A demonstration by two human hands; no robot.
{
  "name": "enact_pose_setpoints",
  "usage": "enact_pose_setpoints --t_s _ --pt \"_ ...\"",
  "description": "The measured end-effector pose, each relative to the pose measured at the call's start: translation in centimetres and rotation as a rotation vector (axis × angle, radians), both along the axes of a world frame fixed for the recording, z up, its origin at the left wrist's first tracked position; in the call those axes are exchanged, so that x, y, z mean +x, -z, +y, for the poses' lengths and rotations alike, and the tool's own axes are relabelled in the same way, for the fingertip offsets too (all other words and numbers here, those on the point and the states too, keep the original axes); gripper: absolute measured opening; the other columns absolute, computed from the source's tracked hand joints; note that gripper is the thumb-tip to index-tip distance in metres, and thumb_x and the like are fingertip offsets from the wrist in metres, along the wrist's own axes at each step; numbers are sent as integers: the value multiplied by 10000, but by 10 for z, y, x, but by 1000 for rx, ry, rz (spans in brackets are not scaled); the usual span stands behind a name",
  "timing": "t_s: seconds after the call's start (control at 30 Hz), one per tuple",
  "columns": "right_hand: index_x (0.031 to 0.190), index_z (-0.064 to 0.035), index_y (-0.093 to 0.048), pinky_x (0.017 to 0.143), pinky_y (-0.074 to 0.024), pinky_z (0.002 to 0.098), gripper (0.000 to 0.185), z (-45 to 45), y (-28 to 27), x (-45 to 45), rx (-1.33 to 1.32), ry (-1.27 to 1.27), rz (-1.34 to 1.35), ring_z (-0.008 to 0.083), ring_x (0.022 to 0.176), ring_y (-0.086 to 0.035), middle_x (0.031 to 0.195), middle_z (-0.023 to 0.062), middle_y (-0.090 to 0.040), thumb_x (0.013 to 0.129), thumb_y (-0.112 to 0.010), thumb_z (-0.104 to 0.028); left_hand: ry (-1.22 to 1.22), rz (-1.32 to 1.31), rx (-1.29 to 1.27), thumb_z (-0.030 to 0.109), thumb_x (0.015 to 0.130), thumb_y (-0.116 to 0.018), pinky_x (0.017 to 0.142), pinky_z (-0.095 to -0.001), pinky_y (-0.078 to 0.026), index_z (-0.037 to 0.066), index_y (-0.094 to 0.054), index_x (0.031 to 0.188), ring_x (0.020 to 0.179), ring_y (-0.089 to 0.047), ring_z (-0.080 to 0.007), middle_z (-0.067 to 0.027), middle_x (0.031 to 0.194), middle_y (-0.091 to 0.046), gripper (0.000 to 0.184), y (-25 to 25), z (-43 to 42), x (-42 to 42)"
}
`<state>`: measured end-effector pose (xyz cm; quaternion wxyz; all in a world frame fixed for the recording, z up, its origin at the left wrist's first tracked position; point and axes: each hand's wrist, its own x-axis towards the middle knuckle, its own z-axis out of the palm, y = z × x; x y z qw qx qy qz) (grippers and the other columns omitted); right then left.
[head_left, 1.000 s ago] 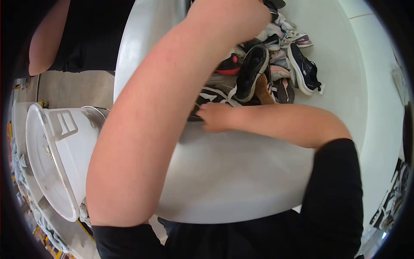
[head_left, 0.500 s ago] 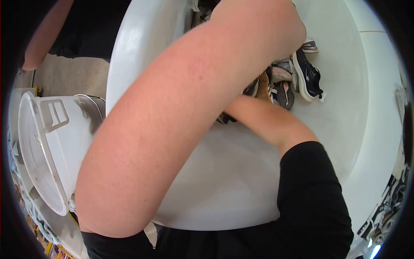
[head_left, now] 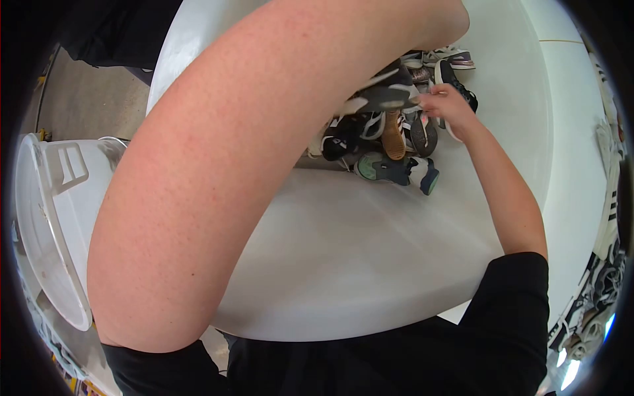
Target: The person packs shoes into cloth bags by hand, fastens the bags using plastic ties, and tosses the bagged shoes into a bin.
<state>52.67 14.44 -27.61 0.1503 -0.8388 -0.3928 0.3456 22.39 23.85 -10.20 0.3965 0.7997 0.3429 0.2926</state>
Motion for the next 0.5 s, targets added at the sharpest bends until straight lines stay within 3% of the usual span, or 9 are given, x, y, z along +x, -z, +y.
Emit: enact_pose_setpoints --t_s 0.03,0.17,0.23,0.27,0.3,0.37,0.43,0.5 --pt "1309 -20 -511 914 -497 353 567 2 11 21 14 40 -205 205 1038 -622 1132 115 -656 830 -781 -157 2 3 3 99 832 -572 795 -432 -552 -36 -714 873 851 -689 -410 -273 860 -699 201 0 0 0" --pt "1080 -27 -656 821 -535 371 223 6 -2 -66 404 -399 -210 219 901 -675 947 123 -700 906 -667 -168 18 12 6 100 832 -573 799 -432 -552 -38 -713 871 856 -689 -410 -274 865 -699 201 2 -1 1" --pt "1033 -29 -705 818 -553 408 254 2 16 -133 380 -788 -133 326 919 -699 1037 153 -719 906 -657 -244 29 11 15 101 832 -574 801 -432 -551 -39 -713 870 859 -689 -411 -275 868 -700 200 3 1 3" --pt "1074 -43 -715 827 -555 426 283 3 23 -164 179 -970 -61 362 937 -688 1054 173 -716 913 -634 -262 31 9 22 101 832 -575 802 -432 -551 -39 -713 870 860 -689 -411 -275 869 -700 200 3 2 2" --pt "1070 -69 -725 863 -546 457 255 8 52 -196 37 -1300 -219 351 987 -692 1076 154 -714 848 -620 -139 29 12 25 101 833 -575 803 -432 -551 -40 -712 870 861 -689 -411 -275 870 -700 200 2 4 4" --pt "1031 -34 -738 807 -563 447 262 8 95 -242 -219 -1616 -178 341 955 -712 1035 170 -734 786 -646 -51 16 45 -31 102 826 -583 804 -426 -556 -34 -716 880 864 -693 -402 -266 878 -705 197 1 7 6" --pt "1043 -28 -734 816 -560 443 279 -3 139 -270 -235 -1644 -230 342 965 -709 1042 175 -732 778 -657 -67 -18 92 -135 104 814 -599 803 -413 -564 -21 -723 902 869 -702 -384 -248 890 -714 197 -4 8 5" --pt "1055 -21 -730 825 -558 439 298 -12 174 -292 -152 -1556 -325 342 974 -706 1049 180 -730 771 -668 -83 -72 309 -207 105 787 -636 764 -382 -593 17 -751 970 850 -727 -325 -184 896 -741 234 -6 17 7"
